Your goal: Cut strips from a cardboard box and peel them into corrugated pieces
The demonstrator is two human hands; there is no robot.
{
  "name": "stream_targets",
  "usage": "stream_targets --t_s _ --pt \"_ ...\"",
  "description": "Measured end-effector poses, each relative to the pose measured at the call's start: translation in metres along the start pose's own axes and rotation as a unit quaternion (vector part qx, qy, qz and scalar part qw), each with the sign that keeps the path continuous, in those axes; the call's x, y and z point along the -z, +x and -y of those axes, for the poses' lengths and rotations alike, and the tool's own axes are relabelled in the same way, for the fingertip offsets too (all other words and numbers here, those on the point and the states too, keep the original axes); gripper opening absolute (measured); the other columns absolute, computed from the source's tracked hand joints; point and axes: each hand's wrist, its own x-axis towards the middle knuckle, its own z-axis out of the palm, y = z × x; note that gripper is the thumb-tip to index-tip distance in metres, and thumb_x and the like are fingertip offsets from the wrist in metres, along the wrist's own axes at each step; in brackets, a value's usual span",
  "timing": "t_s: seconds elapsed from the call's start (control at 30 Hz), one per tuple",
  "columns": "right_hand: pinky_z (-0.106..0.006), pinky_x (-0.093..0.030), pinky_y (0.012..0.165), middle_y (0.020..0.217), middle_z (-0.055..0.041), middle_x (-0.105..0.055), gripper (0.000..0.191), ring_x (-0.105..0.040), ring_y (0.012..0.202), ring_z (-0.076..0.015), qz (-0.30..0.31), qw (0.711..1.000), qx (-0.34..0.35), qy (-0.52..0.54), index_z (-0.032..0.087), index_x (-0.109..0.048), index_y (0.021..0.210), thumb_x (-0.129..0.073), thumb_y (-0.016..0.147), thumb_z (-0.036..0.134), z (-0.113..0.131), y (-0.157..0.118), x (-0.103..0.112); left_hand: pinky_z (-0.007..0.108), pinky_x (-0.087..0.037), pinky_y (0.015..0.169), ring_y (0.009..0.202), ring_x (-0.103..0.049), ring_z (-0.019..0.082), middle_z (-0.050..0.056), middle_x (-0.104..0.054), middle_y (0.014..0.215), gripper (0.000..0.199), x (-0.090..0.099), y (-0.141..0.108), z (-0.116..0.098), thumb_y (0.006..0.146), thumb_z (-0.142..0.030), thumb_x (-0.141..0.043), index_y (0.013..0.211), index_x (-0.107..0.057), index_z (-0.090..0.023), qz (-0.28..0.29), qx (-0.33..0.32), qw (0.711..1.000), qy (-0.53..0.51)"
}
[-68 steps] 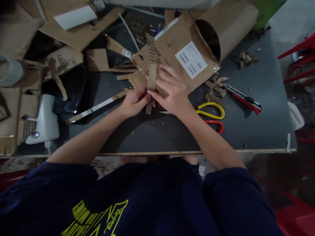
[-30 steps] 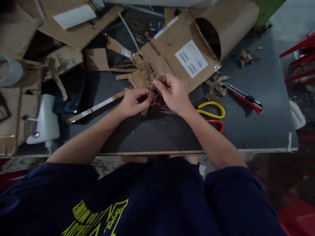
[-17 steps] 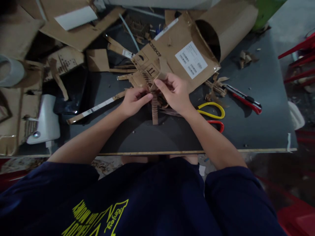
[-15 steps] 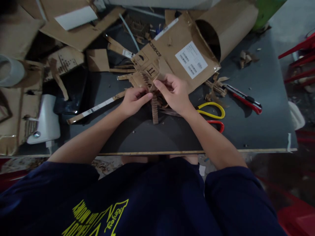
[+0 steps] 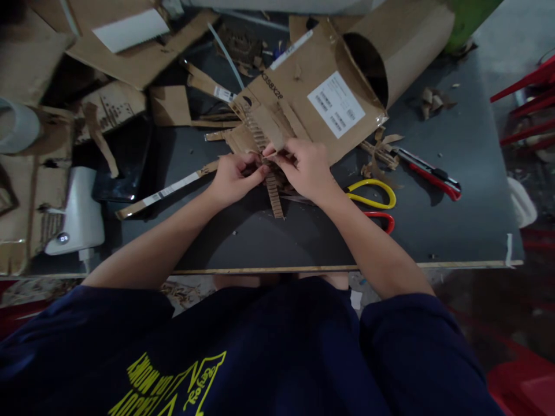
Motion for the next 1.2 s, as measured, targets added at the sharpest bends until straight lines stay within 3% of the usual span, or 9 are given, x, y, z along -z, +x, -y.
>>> stream_targets --t_s 0.17,0.3,0.5,0.67,0.73,0.8,0.9,1.07,1.2 --pt "-0.034 -0.062 0.075 0.091 -0.0004 -0.078 0.028 -0.073 0.079 -0.0172 -0.01 0.998 -0.024 0.051 0.025 -0.073 0.096 -0.061 0.095 0.051 0.0 0.002 -0.002 0.022 -0.036 0.052 0.053 -0.048 0.008 0.0 -0.059 0.06 0.027 0.002 0.001 -0.002 0.09 -0.037 -0.059 0.072 -0.059 -0.017 0.008 0.002 1.0 0.016" --pt "-0.033 -0.063 0.066 0.09 -0.0002 -0.076 0.038 -0.072 0.071 -0.0154 -0.036 0.992 -0.034 0.119 0.027 -0.069 0.099 -0.061 0.091 0.064 -0.016 0.004 -0.009 0.022 -0.034 0.051 0.051 -0.047 0.008 -0.001 -0.058 0.059 0.026 0.002 0.0 -0.005 0.089 -0.034 -0.057 0.07 -0.058 -0.017 0.012 0.004 1.0 0.023" --pt "-0.03 -0.062 0.066 0.097 -0.0029 -0.076 0.05 -0.076 0.084 -0.0185 -0.085 0.992 -0.042 0.08 0.031 -0.061 0.12 -0.044 0.096 0.071 -0.04 0.007 -0.01 0.023 -0.034 0.051 0.051 -0.046 0.009 -0.003 -0.053 0.055 0.03 0.0 -0.001 -0.003 0.091 -0.036 -0.058 0.067 -0.053 -0.018 -0.015 0.001 1.0 0.016" --pt "-0.027 -0.059 0.065 0.104 -0.0036 -0.076 0.056 -0.073 0.077 -0.0149 -0.113 0.989 -0.076 0.058 0.031 -0.051 0.133 -0.045 0.095 0.072 -0.034 0.008 -0.005 0.022 -0.038 0.049 0.05 -0.053 0.009 -0.002 -0.059 0.057 0.033 -0.001 -0.001 -0.004 0.094 -0.044 -0.057 0.073 -0.056 -0.018 -0.001 0.026 0.999 -0.024" --pt "-0.028 -0.057 0.064 0.093 -0.0022 -0.076 0.053 -0.069 0.071 -0.014 -0.118 0.988 -0.087 0.046 0.028 -0.058 0.121 -0.05 0.092 0.072 -0.026 0.007 -0.005 0.021 -0.04 0.048 0.049 -0.056 0.009 -0.002 -0.061 0.057 0.035 -0.001 0.0 -0.005 0.094 -0.048 -0.057 0.075 -0.057 -0.018 0.002 0.038 0.998 -0.045" --pt "-0.029 -0.056 0.063 0.072 0.0007 -0.069 0.049 -0.065 0.063 -0.0134 -0.122 0.988 -0.088 0.024 0.024 -0.064 0.096 -0.05 0.093 0.071 -0.018 0.005 -0.006 0.02 -0.042 0.048 0.049 -0.057 0.009 -0.002 -0.062 0.058 0.038 -0.002 0.0 -0.007 0.094 -0.052 -0.058 0.076 -0.058 -0.018 -0.001 0.04 0.997 -0.06" --pt "-0.031 -0.053 0.064 0.055 0.0028 -0.053 0.053 -0.059 0.057 -0.0132 -0.111 0.99 -0.087 -0.011 0.023 -0.057 0.07 -0.048 0.095 0.069 -0.004 0.002 -0.006 0.019 -0.043 0.047 0.048 -0.057 0.008 -0.002 -0.062 0.059 0.044 -0.003 0.001 -0.011 0.093 -0.059 -0.058 0.076 -0.058 -0.018 -0.005 0.033 0.996 -0.077" --pt "-0.031 -0.049 0.065 0.059 0.0033 -0.057 0.046 -0.057 0.056 -0.013 -0.082 0.991 -0.085 -0.063 0.023 -0.059 0.077 -0.061 0.088 0.068 0.009 -0.001 -0.004 0.02 -0.046 0.048 0.049 -0.059 0.009 0.0 -0.064 0.063 0.05 -0.003 0.001 -0.01 0.093 -0.067 -0.054 0.078 -0.055 -0.019 -0.02 0.025 0.996 -0.086" --pt "-0.029 -0.043 0.061 0.063 0.0011 -0.062 0.048 -0.057 0.059 -0.0129 -0.022 0.996 -0.053 -0.072 0.021 -0.061 0.075 -0.057 0.091 0.066 0.009 -0.001 -0.005 0.022 -0.046 0.052 0.051 -0.06 0.01 0.0 -0.065 0.064 0.046 -0.007 -0.002 -0.001 0.1 -0.06 -0.046 0.079 -0.053 -0.02 -0.029 0.014 0.999 -0.029"
